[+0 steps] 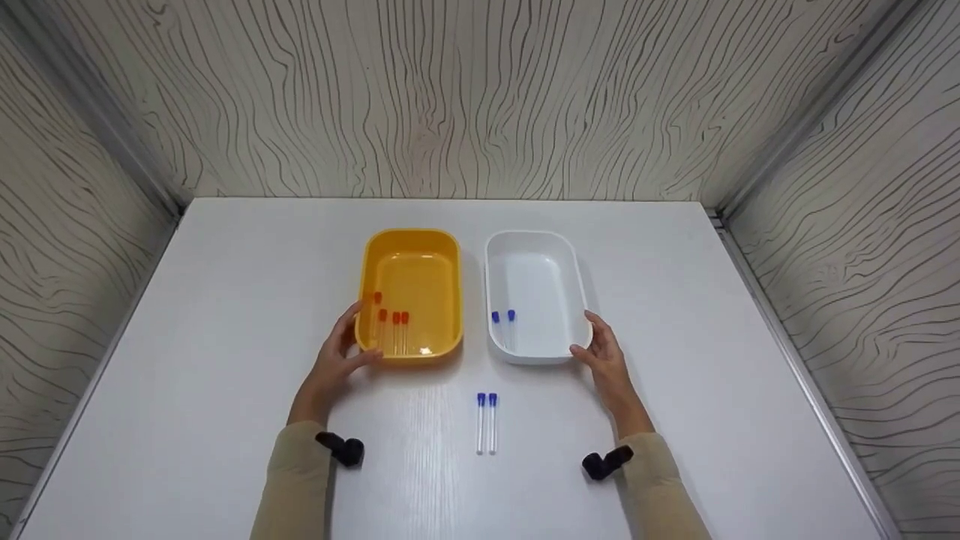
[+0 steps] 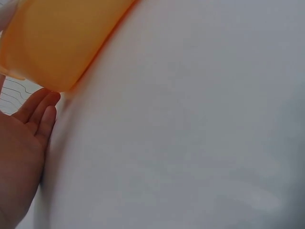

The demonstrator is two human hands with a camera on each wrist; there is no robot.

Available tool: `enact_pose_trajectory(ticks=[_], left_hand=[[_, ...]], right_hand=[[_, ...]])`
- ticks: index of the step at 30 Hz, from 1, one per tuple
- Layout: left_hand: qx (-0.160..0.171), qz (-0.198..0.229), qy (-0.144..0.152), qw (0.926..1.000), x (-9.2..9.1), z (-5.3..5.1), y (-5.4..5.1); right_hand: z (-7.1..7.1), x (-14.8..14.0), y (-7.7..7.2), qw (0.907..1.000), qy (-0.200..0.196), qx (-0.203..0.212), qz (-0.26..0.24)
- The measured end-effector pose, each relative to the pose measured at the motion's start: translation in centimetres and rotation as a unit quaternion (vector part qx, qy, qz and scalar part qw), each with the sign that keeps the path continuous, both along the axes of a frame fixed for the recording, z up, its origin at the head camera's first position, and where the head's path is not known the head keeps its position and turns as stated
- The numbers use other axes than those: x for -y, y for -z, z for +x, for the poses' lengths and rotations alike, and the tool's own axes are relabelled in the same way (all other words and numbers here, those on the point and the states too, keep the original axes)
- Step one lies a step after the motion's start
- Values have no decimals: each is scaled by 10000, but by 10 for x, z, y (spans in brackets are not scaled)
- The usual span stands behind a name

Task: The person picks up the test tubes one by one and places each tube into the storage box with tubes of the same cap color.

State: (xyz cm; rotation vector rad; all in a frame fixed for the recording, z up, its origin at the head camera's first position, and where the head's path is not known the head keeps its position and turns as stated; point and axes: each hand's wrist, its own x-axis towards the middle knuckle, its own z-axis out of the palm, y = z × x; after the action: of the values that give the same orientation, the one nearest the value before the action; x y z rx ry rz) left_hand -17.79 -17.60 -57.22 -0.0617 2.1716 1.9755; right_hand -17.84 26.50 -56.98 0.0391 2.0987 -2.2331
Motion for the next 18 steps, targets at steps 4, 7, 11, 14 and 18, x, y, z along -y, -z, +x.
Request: enact_pose_trajectory(ticks=[4,7,11,14,18], left_hand=[[-67,-91,25,9999,2,0,-1],[-67,-310,43,9995,4,-1,-4],[-8,-726,75,9973,6,0,-13],[-160,-894,68,9958,6,2,-19],[-408,-944,-121,9946,7,9,-28]], right_hand=[[0,-2,0,9997,-231,-29,8],[0,-2,1,9991,-398,-114,76],[-1,-2,1,9990,-421,-114,66],[0,-3,-1,9992,-371,-115,66],[0,-4,-2,9992,-334,-169,138]])
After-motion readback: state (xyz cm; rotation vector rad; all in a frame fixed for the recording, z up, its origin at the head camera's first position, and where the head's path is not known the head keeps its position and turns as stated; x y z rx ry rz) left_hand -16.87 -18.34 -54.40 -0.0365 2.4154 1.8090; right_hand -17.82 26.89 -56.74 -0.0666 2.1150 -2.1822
